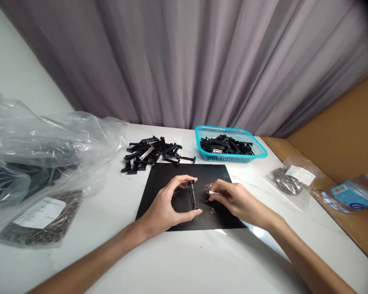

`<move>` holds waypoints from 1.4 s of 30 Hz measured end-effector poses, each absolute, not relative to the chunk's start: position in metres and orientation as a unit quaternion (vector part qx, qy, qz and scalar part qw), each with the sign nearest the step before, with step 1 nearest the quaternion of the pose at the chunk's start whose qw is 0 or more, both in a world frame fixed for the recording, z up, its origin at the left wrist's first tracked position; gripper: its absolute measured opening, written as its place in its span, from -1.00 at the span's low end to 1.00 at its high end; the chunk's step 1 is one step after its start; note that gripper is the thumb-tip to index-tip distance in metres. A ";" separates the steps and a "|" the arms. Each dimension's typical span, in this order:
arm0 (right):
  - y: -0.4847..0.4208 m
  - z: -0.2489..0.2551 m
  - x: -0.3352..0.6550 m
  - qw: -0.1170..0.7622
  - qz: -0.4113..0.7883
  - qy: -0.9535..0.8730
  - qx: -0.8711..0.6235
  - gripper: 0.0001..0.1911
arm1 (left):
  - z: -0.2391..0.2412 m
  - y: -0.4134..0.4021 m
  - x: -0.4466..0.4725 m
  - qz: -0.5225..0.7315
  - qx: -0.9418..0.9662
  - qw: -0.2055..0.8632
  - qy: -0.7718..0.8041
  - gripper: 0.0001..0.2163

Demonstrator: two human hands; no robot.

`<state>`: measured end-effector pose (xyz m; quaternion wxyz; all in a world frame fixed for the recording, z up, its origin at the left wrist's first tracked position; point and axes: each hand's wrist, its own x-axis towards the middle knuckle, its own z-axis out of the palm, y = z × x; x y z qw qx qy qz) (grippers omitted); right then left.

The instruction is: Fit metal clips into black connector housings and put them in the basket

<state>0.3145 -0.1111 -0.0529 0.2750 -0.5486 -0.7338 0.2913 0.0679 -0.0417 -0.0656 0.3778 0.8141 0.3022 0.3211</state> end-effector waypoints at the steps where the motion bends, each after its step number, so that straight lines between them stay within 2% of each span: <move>1: -0.111 -0.053 0.314 0.277 0.294 -0.729 -0.552 -0.85 | -0.066 -0.042 0.068 0.322 0.816 0.373 0.301 -0.41; 7: -0.110 -0.053 0.306 0.343 0.298 -0.714 -0.532 -0.81 | -0.069 -0.042 0.068 0.328 0.833 0.341 0.287 -0.40; 13: -0.117 -0.053 0.288 0.395 0.425 -0.637 -0.508 -0.75 | -0.074 -0.042 0.066 0.343 0.847 0.314 0.256 -0.37; 17: -0.119 -0.057 0.282 0.418 0.448 -0.626 -0.482 -0.77 | -0.075 -0.042 0.066 0.347 0.852 0.306 0.244 -0.37; 23: -0.116 -0.063 0.283 0.438 0.421 -0.619 -0.498 -0.77 | -0.075 -0.042 0.066 0.336 0.858 0.308 0.238 -0.34; 30: -0.119 -0.057 0.284 0.413 0.437 -0.635 -0.484 -0.81 | -0.074 -0.043 0.065 0.326 0.859 0.316 0.238 -0.34; 36: -0.114 -0.060 0.288 0.410 0.431 -0.619 -0.513 -0.77 | -0.075 -0.044 0.065 0.332 0.858 0.310 0.240 -0.34; 42: -0.112 -0.064 0.287 0.487 0.378 -0.591 -0.520 -0.82 | -0.077 -0.043 0.065 0.326 0.859 0.315 0.238 -0.33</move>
